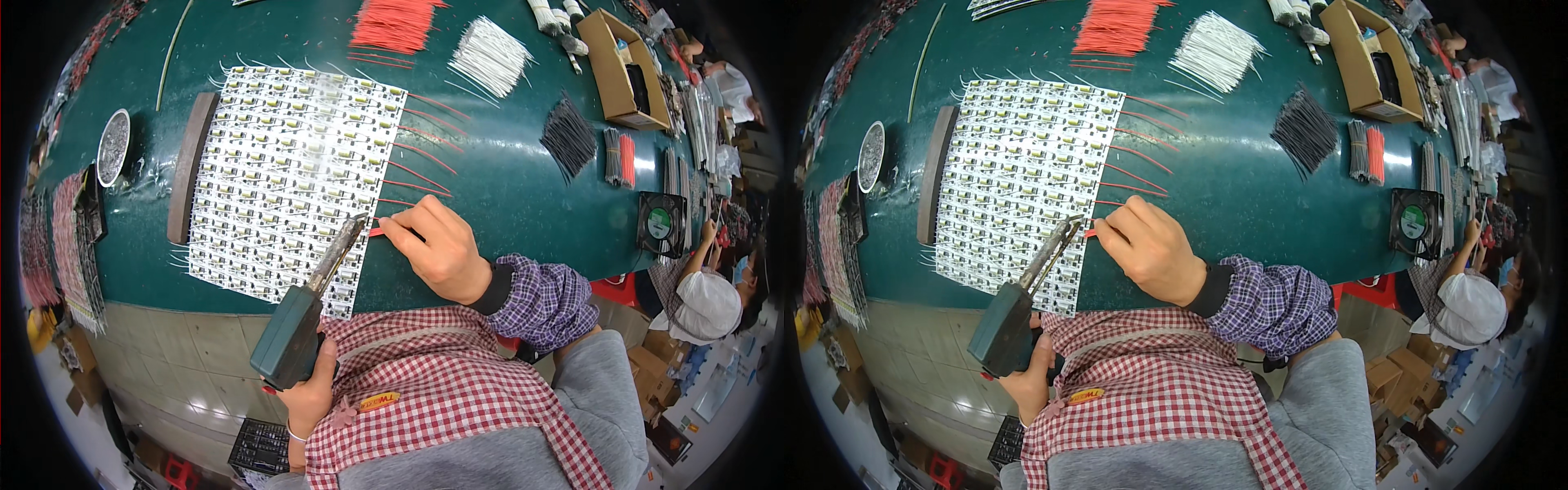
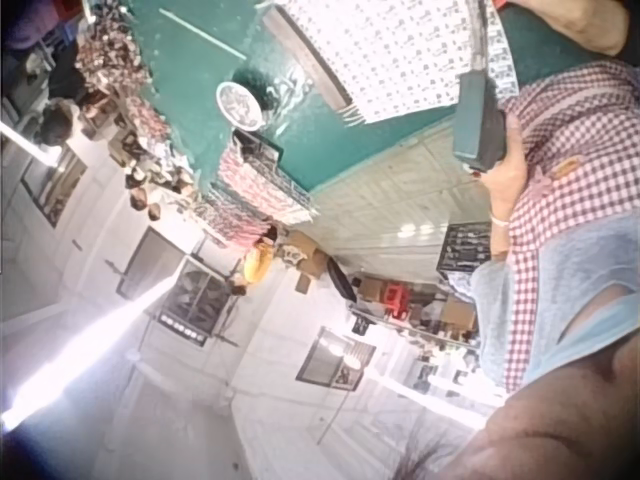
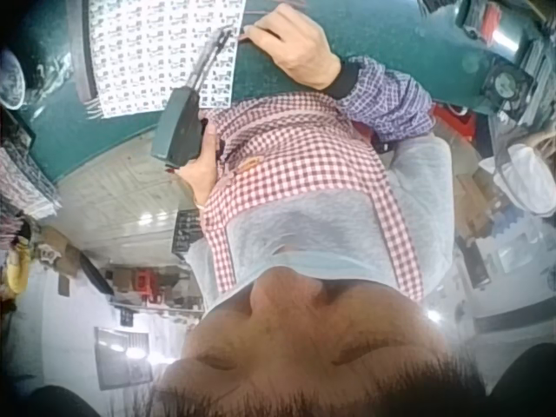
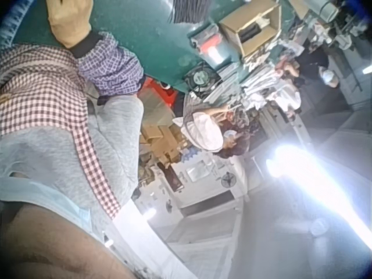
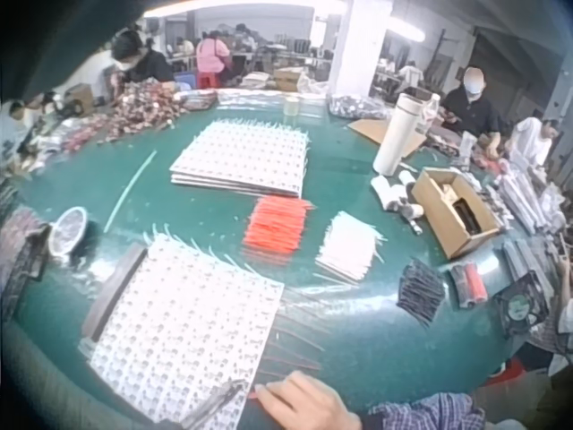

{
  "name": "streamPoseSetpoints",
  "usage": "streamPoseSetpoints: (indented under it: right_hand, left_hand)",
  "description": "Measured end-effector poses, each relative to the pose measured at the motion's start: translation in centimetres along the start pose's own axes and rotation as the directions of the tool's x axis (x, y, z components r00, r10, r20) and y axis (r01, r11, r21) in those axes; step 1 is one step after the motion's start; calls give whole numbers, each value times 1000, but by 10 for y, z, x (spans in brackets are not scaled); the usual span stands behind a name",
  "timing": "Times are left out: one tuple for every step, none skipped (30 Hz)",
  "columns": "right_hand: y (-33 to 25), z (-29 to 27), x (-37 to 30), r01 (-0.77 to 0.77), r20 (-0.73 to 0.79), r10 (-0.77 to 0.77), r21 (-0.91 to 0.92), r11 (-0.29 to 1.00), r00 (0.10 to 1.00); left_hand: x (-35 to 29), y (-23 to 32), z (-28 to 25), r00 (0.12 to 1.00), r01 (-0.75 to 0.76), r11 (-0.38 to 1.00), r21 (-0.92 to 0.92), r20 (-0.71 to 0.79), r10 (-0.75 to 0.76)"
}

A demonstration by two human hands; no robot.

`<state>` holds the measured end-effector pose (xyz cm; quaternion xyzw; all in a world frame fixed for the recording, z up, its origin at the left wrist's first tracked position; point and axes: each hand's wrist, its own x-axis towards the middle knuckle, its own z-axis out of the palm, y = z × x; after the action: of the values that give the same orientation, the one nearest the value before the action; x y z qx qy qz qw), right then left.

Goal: The person solders red wires and black wires onto LED panels using a handheld soldering iron.

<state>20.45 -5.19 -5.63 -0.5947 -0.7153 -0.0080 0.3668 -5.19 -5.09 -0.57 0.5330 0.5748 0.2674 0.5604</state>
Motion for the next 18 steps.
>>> streamPoseSetpoints:
  right_hand:
    - [0, 1, 0, 2, -3, -2, 2, 1000, 1000]
    - [0, 0, 0, 3, -2, -3, 1, 1000, 1000]
    - [-1, 0, 0, 0, 6, 0, 0, 1000, 1000]
    - [-1, -1, 0, -4, 14, 4, -1, 1000, 1000]
    - [-1, -1, 0, -4, 14, 4, -1, 1000, 1000]
    - [-1, -1, -1, -4, 16, 4, -1, 1000, 1000]
    - [-1, -1, -1, -4, 17, 4, -1, 1000, 1000]
    - [-1, 0, -1, -4, 18, 4, 0, 1000, 1000]
    - [-1, 1, 0, -1, 18, 1, 2, 1000, 1000]
    - [-1, 1, 0, 1, 18, -2, 3, 1000, 1000]
    - [-1, 0, 0, 1, 18, -1, 1, 1000, 1000]
    - [-1, -1, 0, 1, 21, -1, -3, 1000, 1000]
    - [-1, -1, 0, 1, 24, 0, -8, 1000, 1000]
    - [-1, -1, 0, 0, 24, 0, -8, 1000, 1000]
    - [-1, -1, 0, 0, 25, 0, -8, 1000, 1000]
    - [-1, -1, 0, -1, 26, 1, -7, 1000, 1000]
    - [-1, -1, 0, 0, 25, 1, -7, 1000, 1000]
    - [-1, 0, 0, 0, 22, 0, -7, 1000, 1000]
  left_hand:
    - [0, -2, 0, 999, -37, 998, 41, 3, 37]
    - [-1, -5, -2, 999, -36, 999, 40, 3, 36]
    - [-1, -7, -3, 998, -59, 993, 103, 21, 57]
    - [-2, -8, -4, 996, -83, 983, 164, 41, 77]
    - [-2, -8, -4, 996, -82, 983, 164, 41, 77]
    - [-3, -8, -4, 999, -47, 984, 170, 33, 42]
    - [-3, -7, -4, 1000, -12, 984, 176, 25, 8]
    - [-3, -5, -2, 1000, -11, 984, 177, 24, 7]
    - [-2, -2, 1, 997, -76, 977, 199, -12, 80]
    - [-1, -1, 3, 987, -140, 965, 223, -46, 153]
    - [-1, -2, 3, 987, -140, 965, 222, -44, 153]
    - [0, -3, 2, 978, -196, 945, 261, -24, 209]
    - [0, -4, 2, 965, -251, 921, 298, -2, 263]
    - [0, -3, 2, 965, -251, 921, 299, -2, 263]
    - [-1, -1, 2, 975, -209, 934, 291, -8, 221]
    - [-1, -1, 2, 984, -167, 944, 283, -13, 177]
    - [-3, -4, 0, 984, -167, 944, 283, -14, 178]
    - [-7, -11, -2, 990, -128, 966, 223, -24, 137]
